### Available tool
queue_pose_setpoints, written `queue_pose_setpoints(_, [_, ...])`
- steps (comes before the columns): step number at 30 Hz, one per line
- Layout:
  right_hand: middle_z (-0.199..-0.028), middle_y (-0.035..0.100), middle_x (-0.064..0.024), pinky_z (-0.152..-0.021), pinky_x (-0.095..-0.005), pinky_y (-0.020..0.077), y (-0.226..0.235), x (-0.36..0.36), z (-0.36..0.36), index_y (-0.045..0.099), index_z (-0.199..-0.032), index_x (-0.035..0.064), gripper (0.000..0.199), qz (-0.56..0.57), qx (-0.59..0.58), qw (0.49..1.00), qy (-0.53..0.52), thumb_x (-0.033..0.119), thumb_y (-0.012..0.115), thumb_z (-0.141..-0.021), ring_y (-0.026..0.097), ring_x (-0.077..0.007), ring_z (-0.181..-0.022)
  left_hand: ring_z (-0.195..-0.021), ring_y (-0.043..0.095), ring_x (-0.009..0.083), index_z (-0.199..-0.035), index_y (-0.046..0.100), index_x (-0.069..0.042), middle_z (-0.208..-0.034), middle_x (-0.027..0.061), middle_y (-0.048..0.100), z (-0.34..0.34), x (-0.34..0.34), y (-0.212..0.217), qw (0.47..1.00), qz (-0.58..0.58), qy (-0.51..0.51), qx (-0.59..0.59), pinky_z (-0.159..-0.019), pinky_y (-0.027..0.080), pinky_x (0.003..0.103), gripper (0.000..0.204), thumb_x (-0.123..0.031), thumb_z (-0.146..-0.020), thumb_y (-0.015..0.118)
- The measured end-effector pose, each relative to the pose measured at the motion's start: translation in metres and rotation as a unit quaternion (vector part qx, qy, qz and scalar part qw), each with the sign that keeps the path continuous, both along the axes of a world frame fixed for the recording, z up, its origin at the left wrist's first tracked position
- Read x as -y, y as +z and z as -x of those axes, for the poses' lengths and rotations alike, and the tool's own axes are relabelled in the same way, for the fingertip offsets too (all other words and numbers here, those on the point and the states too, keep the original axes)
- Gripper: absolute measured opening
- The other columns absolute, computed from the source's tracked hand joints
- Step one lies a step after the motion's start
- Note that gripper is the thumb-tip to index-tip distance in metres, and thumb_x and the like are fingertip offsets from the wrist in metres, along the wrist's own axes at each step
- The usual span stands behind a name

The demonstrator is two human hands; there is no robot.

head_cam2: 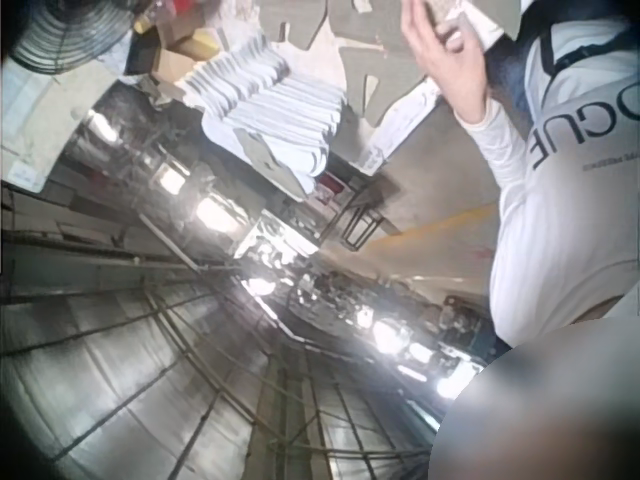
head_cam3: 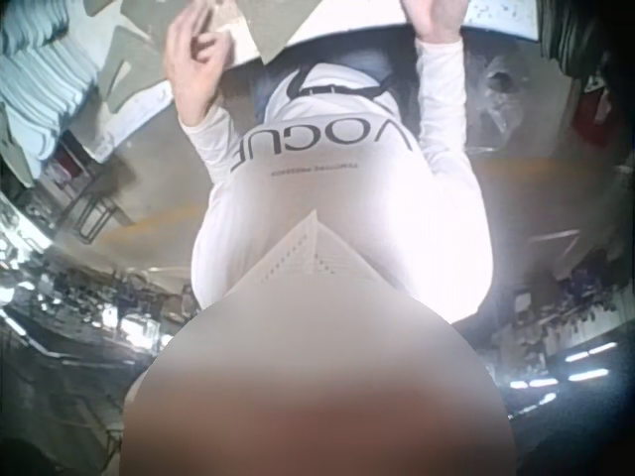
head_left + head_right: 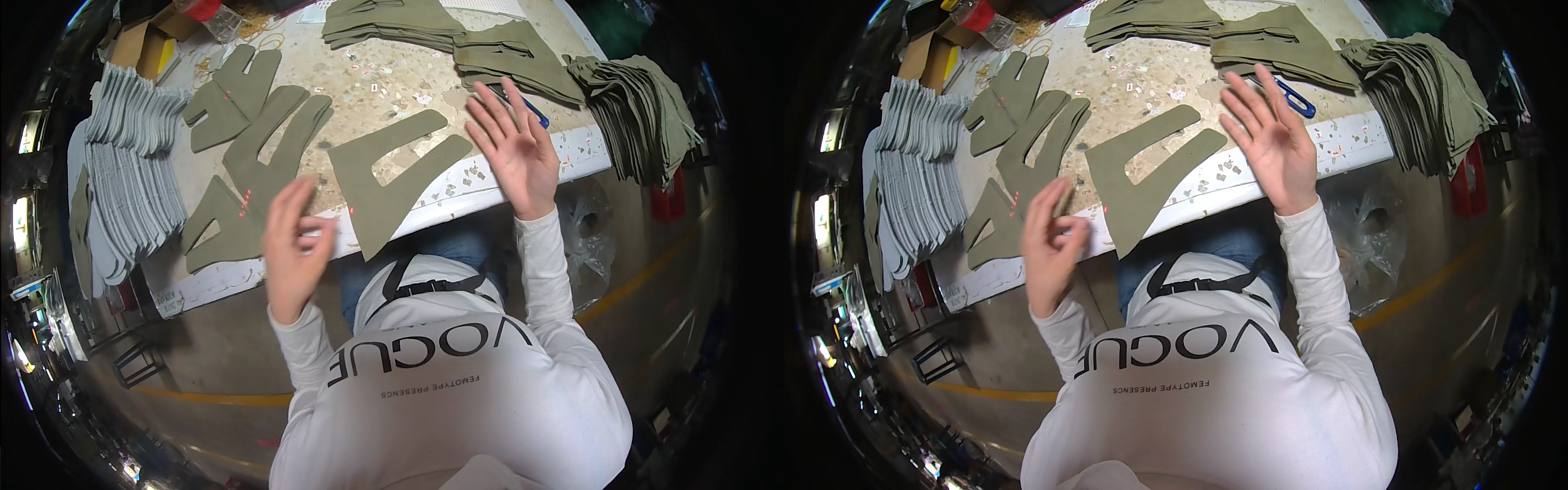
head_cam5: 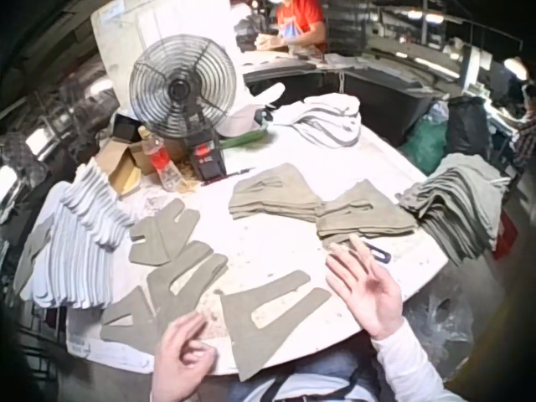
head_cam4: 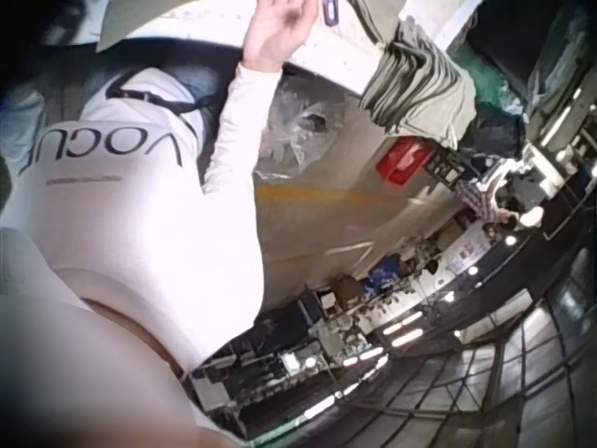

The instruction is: The person repeatedly picks up olive-green fabric pieces from a table, inspects them, and places them into a growing stack. The person handles the pieces one at a time, turning them over and aligning them before stacking.

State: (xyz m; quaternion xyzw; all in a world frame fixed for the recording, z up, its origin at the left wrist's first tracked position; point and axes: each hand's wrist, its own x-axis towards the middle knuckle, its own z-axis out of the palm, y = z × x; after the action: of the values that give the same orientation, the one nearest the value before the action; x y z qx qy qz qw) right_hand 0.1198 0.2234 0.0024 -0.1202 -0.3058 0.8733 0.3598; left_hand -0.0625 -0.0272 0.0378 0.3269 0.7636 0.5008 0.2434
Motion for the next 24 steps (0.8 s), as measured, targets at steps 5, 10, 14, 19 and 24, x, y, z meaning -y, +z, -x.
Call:
queue_pose_setpoints(5, [-0.137, 0.05, -0.0173, -0.109, -0.0384, 0.0375, -0.003, 0.009, -0.006, 0.046, -0.139, 0.001, 0.044, -0.292, 0.223, 0.921, -0.127, 0.013, 0.051, -0.098, 0.048, -0.0275, -0.127, -0.1, 0.064, 0.023, -0.116, 0.067, -0.004, -0.121, 0.0115, 0.063, 0.033, 0.055, 0.014, 0.936, 0.121, 0.07, -0.323, -0.087, 0.051, 0.034, 0.039, -0.002, -0.077, 0.073])
queue_pose_setpoints(10, [-0.117, 0.063, -0.0093, -0.096, -0.0409, 0.0437, -0.003, 0.029, -0.006, 0.073, -0.11, 0.0108, 0.031, -0.673, 0.357, 0.621, -0.183, 0.009, 0.068, -0.08, 0.055, -0.032, -0.113, -0.103, 0.063, 0.0259, -0.108, 0.07, -0.004, -0.116, 0.0102, 0.065, 0.048, 0.083, 0.005, 0.938, 0.134, 0.055, -0.316, -0.092, 0.048, 0.036, 0.037, -0.004, -0.072, 0.077])
queue_pose_setpoints(14, [-0.12, 0.061, -0.0063, -0.097, -0.0416, 0.0422, -0.003, 0.059, -0.004, 0.073, -0.109, 0.0145, 0.03, -0.723, 0.364, 0.571, -0.135, 0.014, 0.07, -0.08, 0.051, -0.0322, -0.119, -0.102, 0.064, 0.025, -0.103, 0.071, -0.002, -0.111, 0.0105, 0.067, 0.057, 0.094, -0.002, 0.95, 0.122, 0.051, -0.283, -0.092, 0.048, 0.035, 0.03, -0.003, -0.073, 0.076])
queue_pose_setpoints(19, [-0.118, 0.062, -0.0076, -0.096, -0.0417, 0.0426, 0.0, 0.062, -0.007, 0.074, -0.106, 0.0136, 0.025, -0.677, 0.419, 0.577, -0.182, 0.011, 0.069, -0.082, 0.05, -0.0323, -0.12, -0.091, 0.063, 0.013, -0.102, 0.068, 0.004, -0.101, 0.0087, 0.069, 0.078, 0.092, -0.012, 0.954, 0.044, 0.275, -0.113, -0.084, 0.049, 0.026, 0.015, -0.002, -0.088, 0.069])
queue_pose_setpoints(24, [-0.105, 0.065, -0.01, -0.082, -0.0261, 0.0466, 0.014, 0.059, 0.007, 0.072, -0.107, 0.0019, 0.021, -0.418, 0.334, 0.843, -0.05, 0.002, 0.06, -0.091, 0.061, -0.0178, -0.093, -0.086, 0.063, 0.0094, -0.103, 0.067, 0.005, -0.097, 0.0062, 0.069, 0.075, 0.068, -0.011, 0.933, -0.169, 0.29, -0.133, -0.076, 0.05, 0.023, 0.015, -0.003, -0.09, 0.068])
